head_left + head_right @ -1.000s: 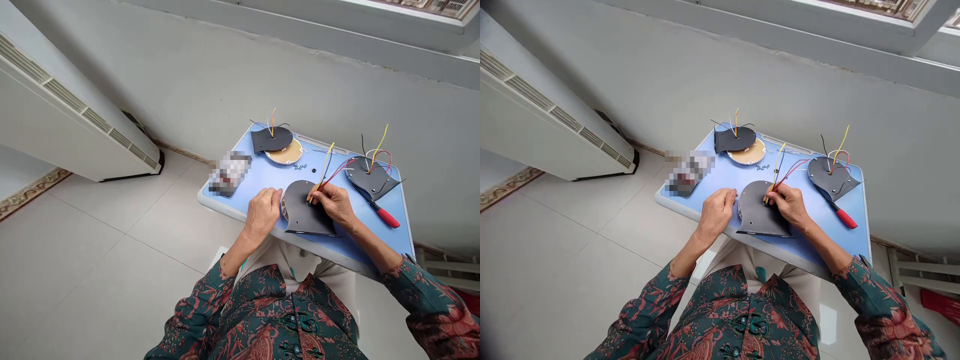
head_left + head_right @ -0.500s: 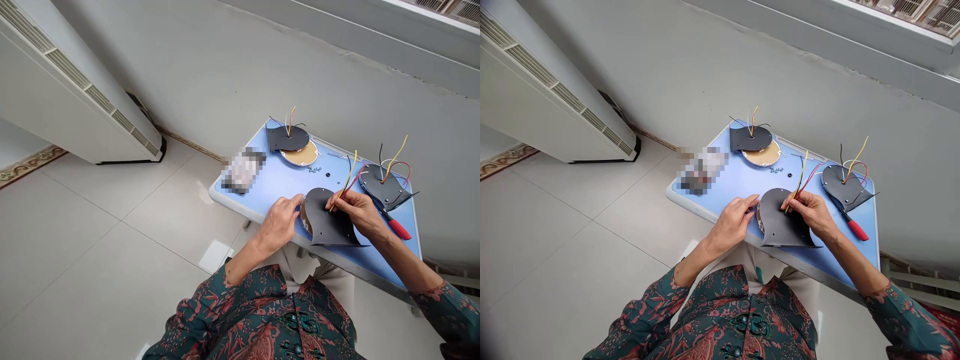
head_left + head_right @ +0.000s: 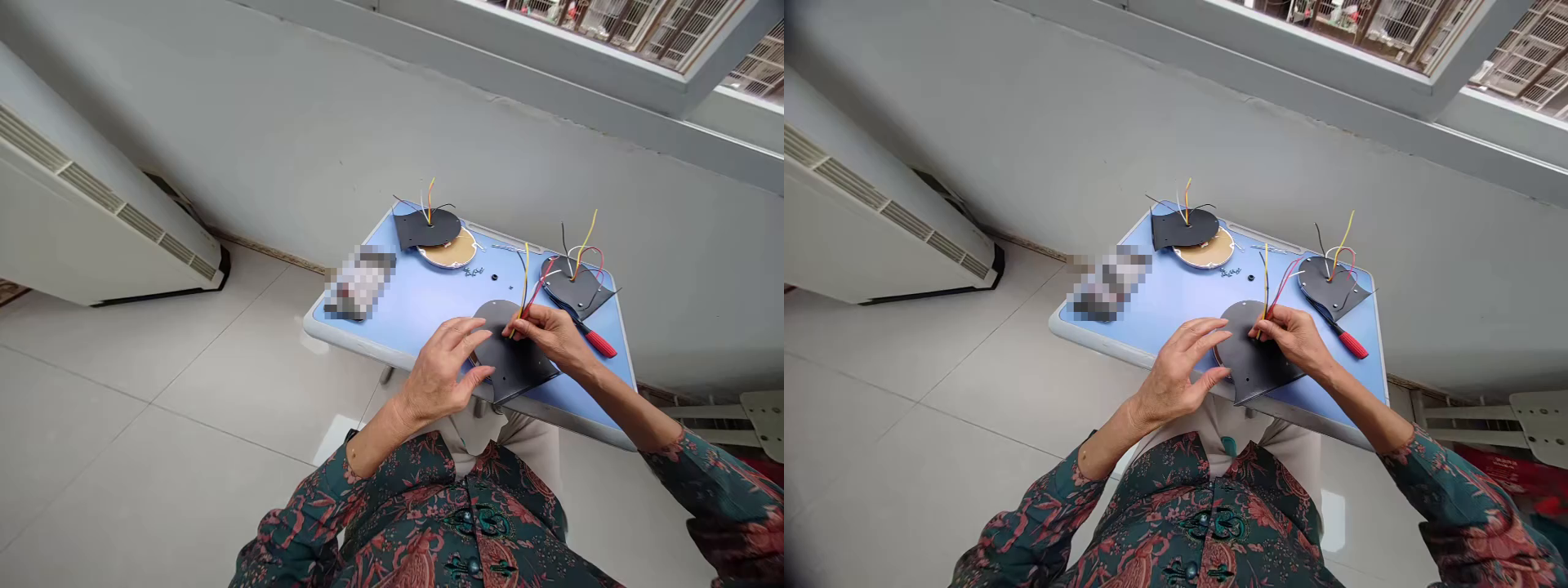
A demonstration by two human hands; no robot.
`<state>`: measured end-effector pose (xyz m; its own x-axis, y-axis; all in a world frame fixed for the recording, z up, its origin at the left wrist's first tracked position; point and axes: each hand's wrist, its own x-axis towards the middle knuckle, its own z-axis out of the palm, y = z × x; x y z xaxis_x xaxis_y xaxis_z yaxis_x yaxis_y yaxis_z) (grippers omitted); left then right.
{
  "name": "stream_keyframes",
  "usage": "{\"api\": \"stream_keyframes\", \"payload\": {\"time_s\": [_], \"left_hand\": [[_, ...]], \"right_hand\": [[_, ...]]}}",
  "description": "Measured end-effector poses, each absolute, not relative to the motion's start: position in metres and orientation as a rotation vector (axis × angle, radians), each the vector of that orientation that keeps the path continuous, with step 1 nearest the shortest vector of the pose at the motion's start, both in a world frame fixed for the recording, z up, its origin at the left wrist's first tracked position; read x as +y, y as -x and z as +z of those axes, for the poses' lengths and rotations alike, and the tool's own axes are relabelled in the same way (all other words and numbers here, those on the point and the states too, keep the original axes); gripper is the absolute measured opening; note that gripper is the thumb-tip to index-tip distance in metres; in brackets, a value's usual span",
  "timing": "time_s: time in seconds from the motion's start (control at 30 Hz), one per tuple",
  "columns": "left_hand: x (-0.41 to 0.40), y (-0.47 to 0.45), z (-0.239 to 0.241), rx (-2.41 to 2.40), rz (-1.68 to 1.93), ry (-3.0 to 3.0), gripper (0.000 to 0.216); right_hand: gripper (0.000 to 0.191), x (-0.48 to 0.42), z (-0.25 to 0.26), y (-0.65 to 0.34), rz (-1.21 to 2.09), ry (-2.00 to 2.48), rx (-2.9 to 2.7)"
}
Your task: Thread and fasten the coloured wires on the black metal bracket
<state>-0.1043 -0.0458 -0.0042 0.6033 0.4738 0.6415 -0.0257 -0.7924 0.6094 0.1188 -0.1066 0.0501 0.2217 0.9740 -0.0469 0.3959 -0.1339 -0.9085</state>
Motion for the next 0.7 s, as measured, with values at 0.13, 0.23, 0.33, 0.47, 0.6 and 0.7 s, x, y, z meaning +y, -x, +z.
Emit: {"api": "stream_keyframes", "payload": {"time_s": [0.13, 0.23, 0.33, 0.47, 0.6, 0.7], "left_hand": [[-0.038, 0.08, 0.002, 0.307, 0.953, -2.347, 0.062], [-0.021, 0.057, 0.0, 0.332, 0.801, -2.369, 0.069], [-0.006, 0.044, -0.001, 0.306, 0.648, -2.376, 0.063], [0.002, 0.04, 0.002, 0.256, 0.547, -2.376, 0.063], [0.0, 0.037, 0.006, 0.264, 0.52, -2.41, 0.052], [0.0, 0.033, 0.007, 0.366, 0.53, -2.394, 0.037]], "right_hand": [[0.036, -0.108, 0.041, -0.117, 0.813, 1.648, -1.278], [0.036, -0.107, 0.036, -0.12, 0.77, 1.63, -1.302], [0.028, -0.108, 0.037, -0.127, 0.725, 1.627, -1.365], [0.019, -0.11, 0.039, -0.134, 0.652, 1.617, -1.438], [0.018, -0.111, 0.036, -0.133, 0.581, 1.601, -1.483], [0.017, -0.111, 0.035, -0.131, 0.535, 1.586, -1.516]]}}
